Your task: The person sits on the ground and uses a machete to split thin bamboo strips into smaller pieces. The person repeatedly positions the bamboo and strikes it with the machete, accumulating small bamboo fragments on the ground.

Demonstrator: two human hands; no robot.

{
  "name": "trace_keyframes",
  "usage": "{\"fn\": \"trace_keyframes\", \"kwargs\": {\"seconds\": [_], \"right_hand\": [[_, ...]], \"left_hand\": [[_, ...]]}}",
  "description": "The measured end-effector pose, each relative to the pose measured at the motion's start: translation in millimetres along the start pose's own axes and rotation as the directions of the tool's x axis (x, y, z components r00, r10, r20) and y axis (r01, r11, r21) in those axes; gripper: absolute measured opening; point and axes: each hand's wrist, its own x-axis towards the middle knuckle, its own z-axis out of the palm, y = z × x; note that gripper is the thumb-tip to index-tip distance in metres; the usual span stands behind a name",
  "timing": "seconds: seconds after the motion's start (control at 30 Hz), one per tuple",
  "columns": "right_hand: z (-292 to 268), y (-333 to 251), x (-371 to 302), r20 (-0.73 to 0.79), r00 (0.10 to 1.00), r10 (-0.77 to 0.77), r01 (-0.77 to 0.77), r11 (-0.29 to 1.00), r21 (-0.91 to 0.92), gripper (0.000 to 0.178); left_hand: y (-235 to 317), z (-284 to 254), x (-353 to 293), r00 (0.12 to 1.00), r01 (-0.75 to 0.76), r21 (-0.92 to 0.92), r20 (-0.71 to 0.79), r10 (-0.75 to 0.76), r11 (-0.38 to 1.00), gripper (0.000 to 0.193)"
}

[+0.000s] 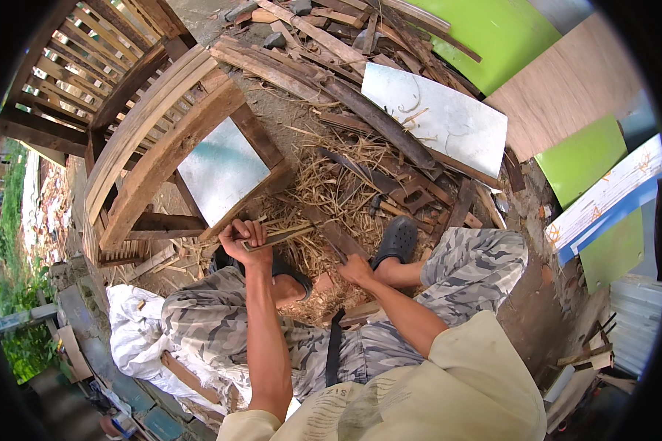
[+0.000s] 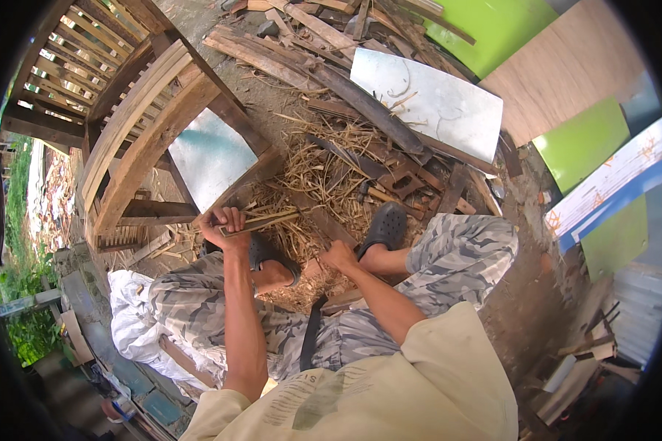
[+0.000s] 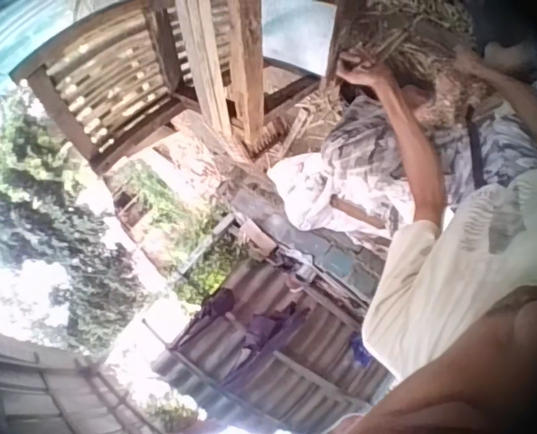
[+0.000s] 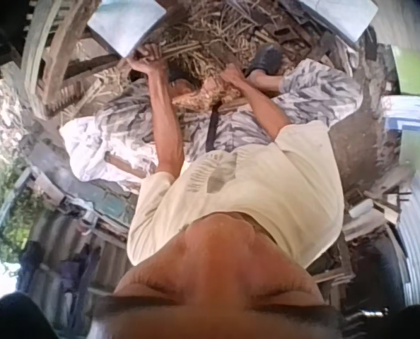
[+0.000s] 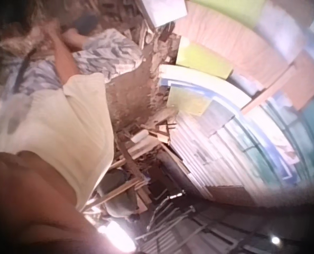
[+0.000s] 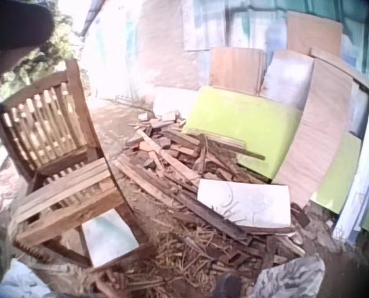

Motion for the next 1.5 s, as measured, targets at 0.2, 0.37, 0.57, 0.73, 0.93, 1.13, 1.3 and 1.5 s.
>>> {"fn": "trace_keyframes", "kwargs": {"seconds": [0.2, 0.37, 0.57, 0.73, 0.93, 1.13, 1.3, 1.5], "right_hand": [[18, -8, -12, -0.114, 0.959, -0.259, 0.263, 0.964, 0.026, 0.035], [6, 12, 10, -0.068, 0.996, -0.064, 0.064, 0.998, -0.008, 0.038], [7, -5, -18, -0.054, 0.975, -0.216, 0.215, 0.976, -0.024, 0.04], [8, -4, -19, -0.165, 0.982, -0.096, 0.079, 0.991, -0.111, 0.039], [-1, -8, -34, -0.064, 0.978, -0.198, 0.185, 0.968, -0.167, 0.042], [-16, -6, -35, -0.048, 0.982, -0.182, 0.165, 0.955, -0.248, 0.041], [-18, 9, -22, -0.033, 0.999, 0.02, -0.024, 0.993, -0.117, 0.038], [-16, 3, -28, -0.052, 0.989, -0.135, 0.122, 0.971, -0.205, 0.035]], "left_hand": [[-1, -1, 5, 1.0, -0.015, -0.005, 0.001, 0.015, 1.0, 0.045], [1, -9, 5, 0.999, -0.039, -0.027, 0.016, 0.039, 0.999, 0.044], [12, -26, 8, 0.995, -0.025, -0.015, -0.099, 0.023, 1.0, 0.04], [18, -32, 12, 0.975, -0.064, -0.055, -0.218, 0.05, 0.996, 0.036], [23, -42, 7, 0.972, -0.079, -0.057, -0.225, 0.064, 0.995, 0.037], [26, -51, 10, 0.982, -0.064, -0.048, -0.18, 0.054, 0.997, 0.039], [24, -48, 8, 0.988, -0.051, -0.08, -0.152, 0.038, 0.996, 0.04], [29, -51, 14, 0.984, -0.058, -0.074, -0.175, 0.044, 0.996, 0.042]]}}
